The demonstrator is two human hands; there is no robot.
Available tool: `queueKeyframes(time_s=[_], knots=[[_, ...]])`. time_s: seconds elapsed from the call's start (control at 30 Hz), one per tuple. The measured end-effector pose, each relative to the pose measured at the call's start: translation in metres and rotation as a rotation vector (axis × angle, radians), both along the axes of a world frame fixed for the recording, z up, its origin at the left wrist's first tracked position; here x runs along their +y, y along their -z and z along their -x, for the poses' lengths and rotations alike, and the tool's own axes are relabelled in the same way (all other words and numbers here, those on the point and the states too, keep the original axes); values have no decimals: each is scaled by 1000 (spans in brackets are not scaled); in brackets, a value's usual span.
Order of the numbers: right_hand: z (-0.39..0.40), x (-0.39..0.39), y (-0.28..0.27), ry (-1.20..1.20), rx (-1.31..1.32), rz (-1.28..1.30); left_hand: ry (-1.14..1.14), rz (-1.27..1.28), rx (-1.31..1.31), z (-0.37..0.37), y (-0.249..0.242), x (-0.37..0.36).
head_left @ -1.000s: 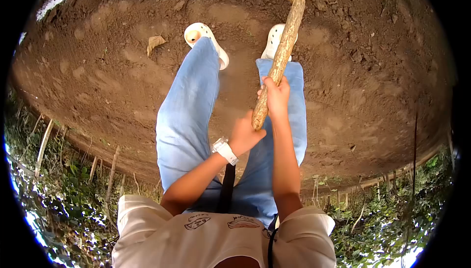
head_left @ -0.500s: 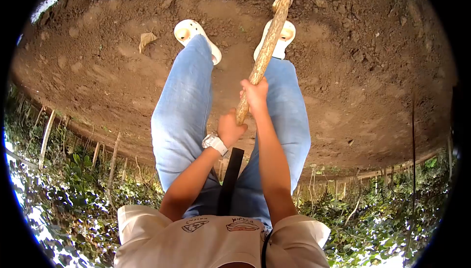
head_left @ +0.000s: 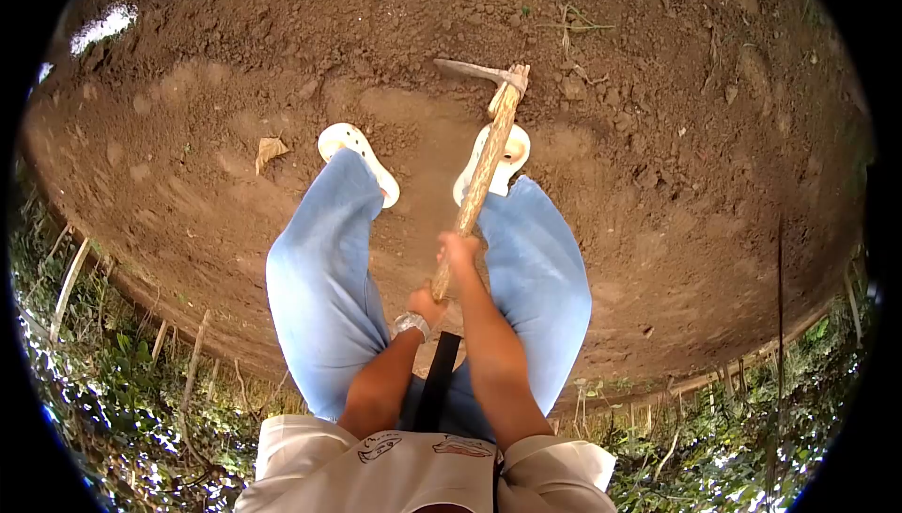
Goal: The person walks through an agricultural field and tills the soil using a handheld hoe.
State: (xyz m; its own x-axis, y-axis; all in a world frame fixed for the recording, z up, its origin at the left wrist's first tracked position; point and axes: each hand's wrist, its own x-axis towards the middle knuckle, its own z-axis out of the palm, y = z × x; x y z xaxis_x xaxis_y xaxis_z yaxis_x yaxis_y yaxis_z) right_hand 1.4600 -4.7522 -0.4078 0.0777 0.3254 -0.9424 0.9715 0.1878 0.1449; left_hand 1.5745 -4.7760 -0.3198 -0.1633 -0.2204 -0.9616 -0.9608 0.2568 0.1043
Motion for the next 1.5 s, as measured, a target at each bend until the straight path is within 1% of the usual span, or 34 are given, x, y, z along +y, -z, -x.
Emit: queueKeyframes(time_s=[0.03,0.1,0.13,0.2,0.23,0.27,0.3,0.33,0.37,0.4,0.43,0.53,0.63,0.73,0.77,0.8,0.87,0.93,1.0,1.03,1.1,1.17,1.23,1.3,1.33,1.4,1.5], knots=[[-5,-1,6,13,21,-17,-3,9,8,7,8,-2],[-22,6,5,31,13,-56,-22,9,-138,10,4,-1],[-22,7,4,23,-6,-38,56,67,-178,9,6,4],[-12,6,7,5,-12,6,29,103,-188,2,23,14],[-7,6,2,-5,-21,6,16,121,-223,-6,20,21],[-6,6,-4,10,-16,14,-22,86,-233,9,7,13],[-4,4,-7,26,2,31,-24,86,-237,5,-1,16],[-4,4,-9,73,42,69,-7,142,-232,12,-3,16],[0,2,-8,65,58,85,8,201,-224,21,-2,14],[1,2,-8,41,64,58,-17,95,-227,24,-6,8],[1,2,-13,19,61,24,-21,97,-226,27,-8,6],[2,4,-17,37,84,62,-6,44,-222,33,-17,1],[9,2,-25,53,105,80,-59,43,-171,35,-24,1],[29,-8,-30,52,99,96,-70,124,-61,48,-18,-5],[41,-17,-30,94,177,129,-84,167,-47,61,-16,-13],[56,-27,-28,132,257,163,-81,187,30,69,-7,-20],[93,-48,-25,165,312,204,-94,209,168,98,6,-40],[127,-55,-25,124,354,316,-107,209,229,129,5,-50],[151,-58,-35,87,388,294,-197,205,330,147,1,-45],[159,-56,-42,46,411,271,-205,200,336,153,-5,-41],[167,-49,-54,-8,430,254,-312,135,305,164,-18,-31],[163,-38,-58,-123,420,176,-326,107,251,167,-31,-23],[153,-26,-66,-128,426,173,-388,-31,204,165,-43,-16],[145,-17,-74,-133,378,210,-367,-15,194,155,-51,-5],[135,-11,-78,-135,376,209,-320,29,183,145,-56,0],[106,1,-88,-29,394,208,-262,86,130,127,-74,6],[73,1,-115,12,399,167,-255,45,103,100,-96,-2]])
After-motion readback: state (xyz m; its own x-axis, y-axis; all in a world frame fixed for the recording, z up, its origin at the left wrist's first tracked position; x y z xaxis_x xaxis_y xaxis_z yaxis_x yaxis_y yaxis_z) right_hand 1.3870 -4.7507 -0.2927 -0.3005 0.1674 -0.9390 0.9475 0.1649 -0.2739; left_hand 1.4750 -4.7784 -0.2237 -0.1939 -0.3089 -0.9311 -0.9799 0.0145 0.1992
